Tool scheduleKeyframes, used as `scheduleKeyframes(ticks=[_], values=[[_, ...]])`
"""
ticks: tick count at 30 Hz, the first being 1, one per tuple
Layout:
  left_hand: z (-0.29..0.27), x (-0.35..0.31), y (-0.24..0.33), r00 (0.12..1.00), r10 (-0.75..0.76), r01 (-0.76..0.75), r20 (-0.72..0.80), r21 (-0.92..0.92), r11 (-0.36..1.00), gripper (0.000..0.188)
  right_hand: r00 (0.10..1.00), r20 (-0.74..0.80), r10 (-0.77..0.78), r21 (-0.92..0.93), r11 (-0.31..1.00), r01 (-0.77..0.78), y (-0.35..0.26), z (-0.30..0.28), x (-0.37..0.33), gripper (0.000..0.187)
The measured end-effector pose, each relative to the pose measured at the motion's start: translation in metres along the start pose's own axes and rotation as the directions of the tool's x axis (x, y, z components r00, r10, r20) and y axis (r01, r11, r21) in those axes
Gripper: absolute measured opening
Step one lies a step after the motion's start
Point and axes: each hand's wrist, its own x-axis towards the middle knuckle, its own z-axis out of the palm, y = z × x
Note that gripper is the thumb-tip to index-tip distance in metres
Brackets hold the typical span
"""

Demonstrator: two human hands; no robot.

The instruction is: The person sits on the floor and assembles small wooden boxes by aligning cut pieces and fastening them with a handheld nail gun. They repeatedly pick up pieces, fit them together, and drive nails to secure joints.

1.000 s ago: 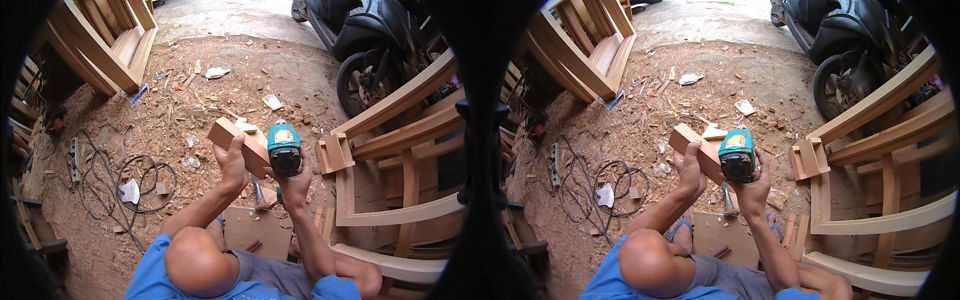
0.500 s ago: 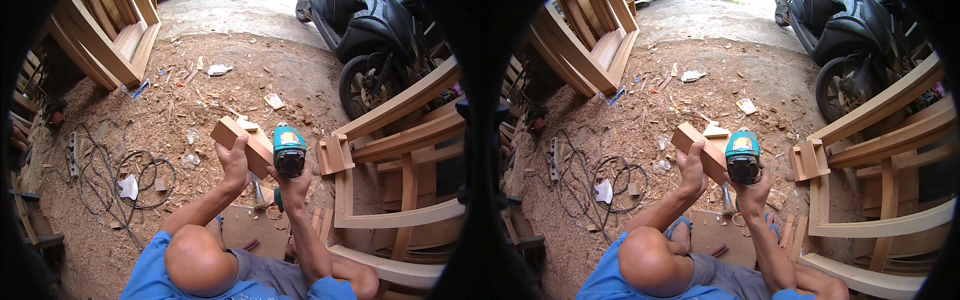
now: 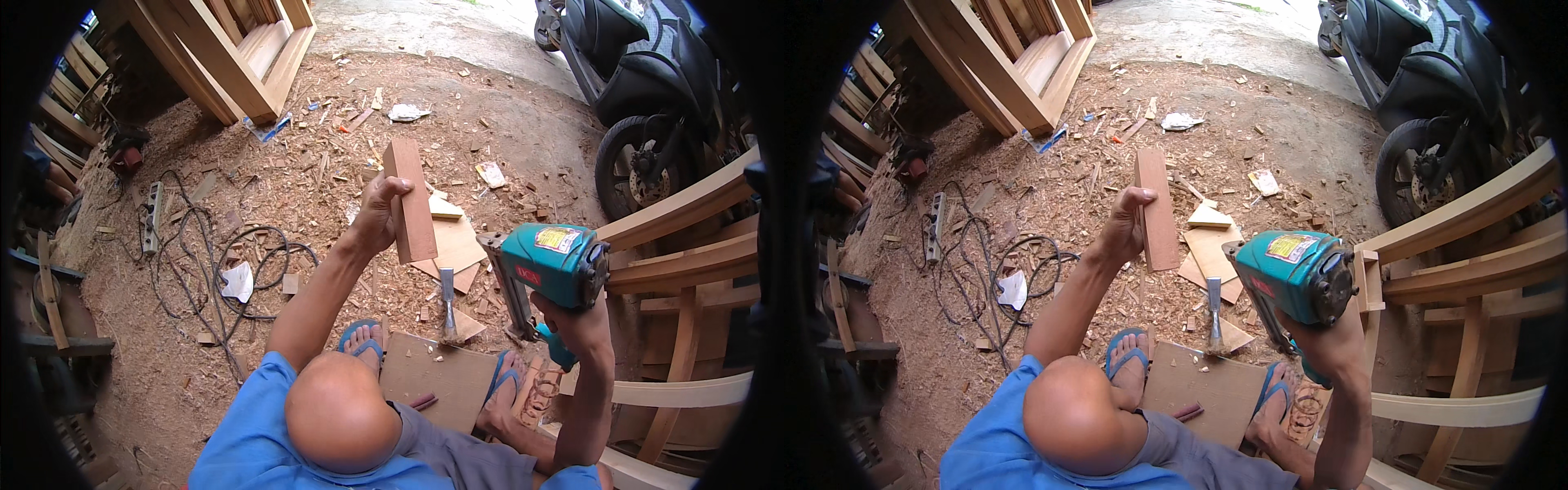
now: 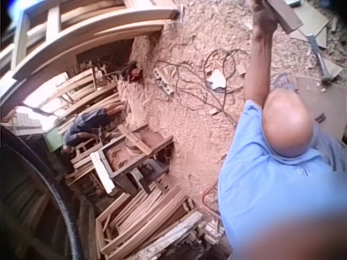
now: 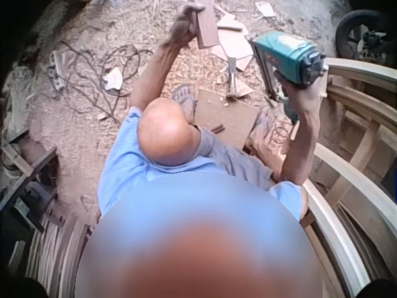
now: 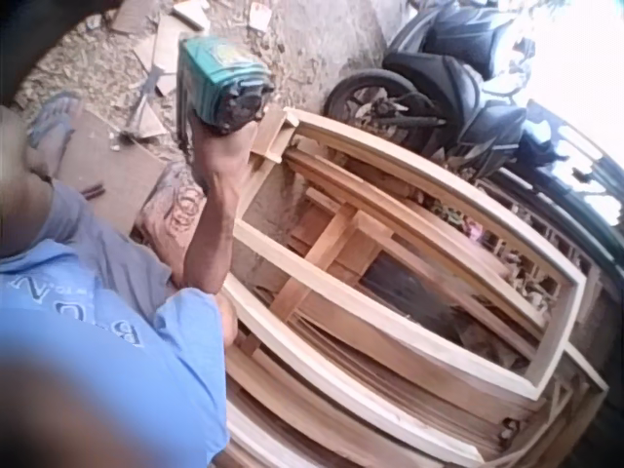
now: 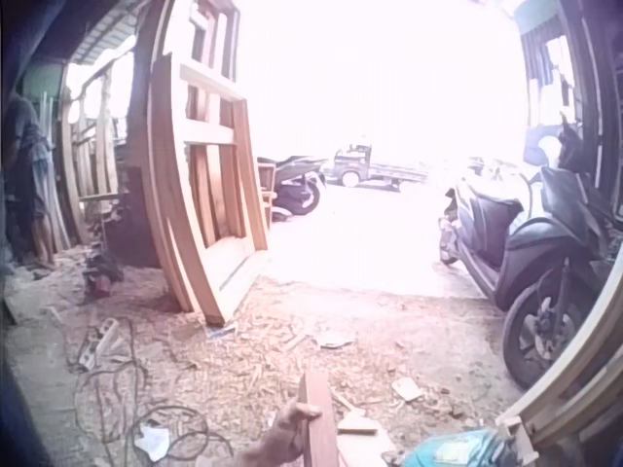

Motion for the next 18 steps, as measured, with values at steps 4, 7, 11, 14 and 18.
scheduleKeyframes(ticks=[4, 7, 11, 14, 18], values=[[0.015, 0.003, 0.006, 0.987, 0.105, -0.123, 0.123, 0.153, 0.981, 0.068, 0.939, 0.162, -0.304, -0.217, 0.917, 0.334, -0.026, -0.004, -0.015, 0.029], [0.022, -0.002, 0.008, 0.986, 0.13, -0.15, 0.104, 0.211, 0.966, 0.066, 0.893, 0.08, -0.442, -0.176, 0.876, 0.45, -0.026, 0.013, -0.02, 0.024], [0.027, -0.007, 0.01, 0.983, 0.143, -0.165, 0.115, 0.211, 0.964, 0.065, 0.891, 0.116, -0.44, -0.191, 0.87, 0.454, -0.02, 0.02, -0.023, 0.021], [0.032, -0.009, 0.009, 0.979, 0.16, -0.182, 0.122, 0.197, 0.963, 0.064, 0.872, 0.154, -0.464, -0.241, 0.838, 0.489, -0.018, 0.022, -0.024, 0.016], [0.036, -0.012, 0.009, 0.978, 0.16, -0.184, 0.133, 0.19, 0.964, 0.065, 0.869, 0.14, -0.474, -0.215, 0.843, 0.494, -0.018, 0.025, -0.026, 0.016]])
